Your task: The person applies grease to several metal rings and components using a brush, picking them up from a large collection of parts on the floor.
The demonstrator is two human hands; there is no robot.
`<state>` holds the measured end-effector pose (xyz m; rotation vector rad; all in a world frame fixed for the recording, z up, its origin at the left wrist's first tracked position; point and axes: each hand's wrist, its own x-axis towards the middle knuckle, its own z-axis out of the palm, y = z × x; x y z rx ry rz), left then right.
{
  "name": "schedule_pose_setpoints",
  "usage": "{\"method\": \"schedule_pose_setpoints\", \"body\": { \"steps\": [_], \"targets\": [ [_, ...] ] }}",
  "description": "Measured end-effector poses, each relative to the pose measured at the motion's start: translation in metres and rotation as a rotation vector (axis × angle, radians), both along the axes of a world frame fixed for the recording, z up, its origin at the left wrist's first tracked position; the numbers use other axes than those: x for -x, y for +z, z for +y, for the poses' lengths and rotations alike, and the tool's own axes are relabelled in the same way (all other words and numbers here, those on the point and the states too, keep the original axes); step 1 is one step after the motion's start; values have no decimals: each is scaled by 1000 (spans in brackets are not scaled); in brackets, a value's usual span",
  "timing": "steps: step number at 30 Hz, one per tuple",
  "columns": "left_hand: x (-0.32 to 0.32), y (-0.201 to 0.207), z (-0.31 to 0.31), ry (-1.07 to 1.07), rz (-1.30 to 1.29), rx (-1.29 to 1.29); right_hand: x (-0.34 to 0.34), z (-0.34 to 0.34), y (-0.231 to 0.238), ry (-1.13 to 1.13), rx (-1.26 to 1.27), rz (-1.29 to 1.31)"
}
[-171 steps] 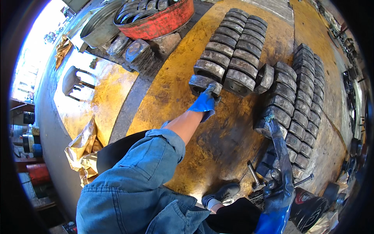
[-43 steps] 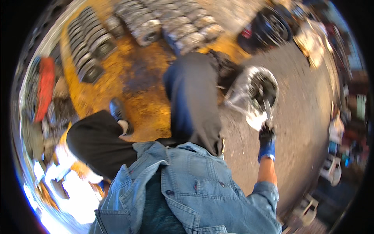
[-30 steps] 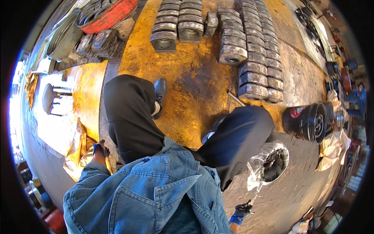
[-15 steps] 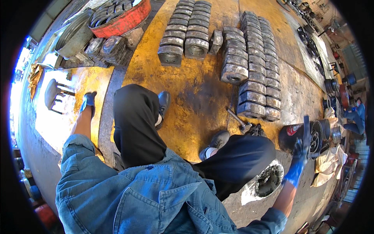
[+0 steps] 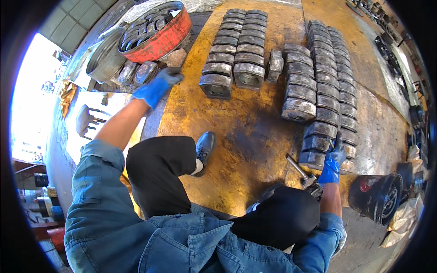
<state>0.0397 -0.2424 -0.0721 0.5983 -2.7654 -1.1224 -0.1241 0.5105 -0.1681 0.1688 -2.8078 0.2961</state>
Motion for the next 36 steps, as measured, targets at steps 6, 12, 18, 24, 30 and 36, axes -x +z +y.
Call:
{"method": "schedule_pose_setpoints", "body": {
  "steps": [6, 12, 18, 24, 30, 36],
  "targets": [
    [75, -7, 144, -153, -160, 99, -2, -18, -32, 185, 56, 156],
    [84, -48, 149, 547, -116, -948, 1, -25, -33, 200, 66, 198],
    [84, -125, 124, 779, 300, -1923, 3, -34, -31, 158, 104, 174],
    [109, -190, 117, 691, 291, -1853, 5, -34, -39, 171, 70, 153],
    [136, -233, 86, 371, 484, -1745, 8, -34, -49, 142, 49, 99],
    [123, -247, 77, 491, 603, -1655, 7, -32, -46, 143, 25, 93]
  ]
}}
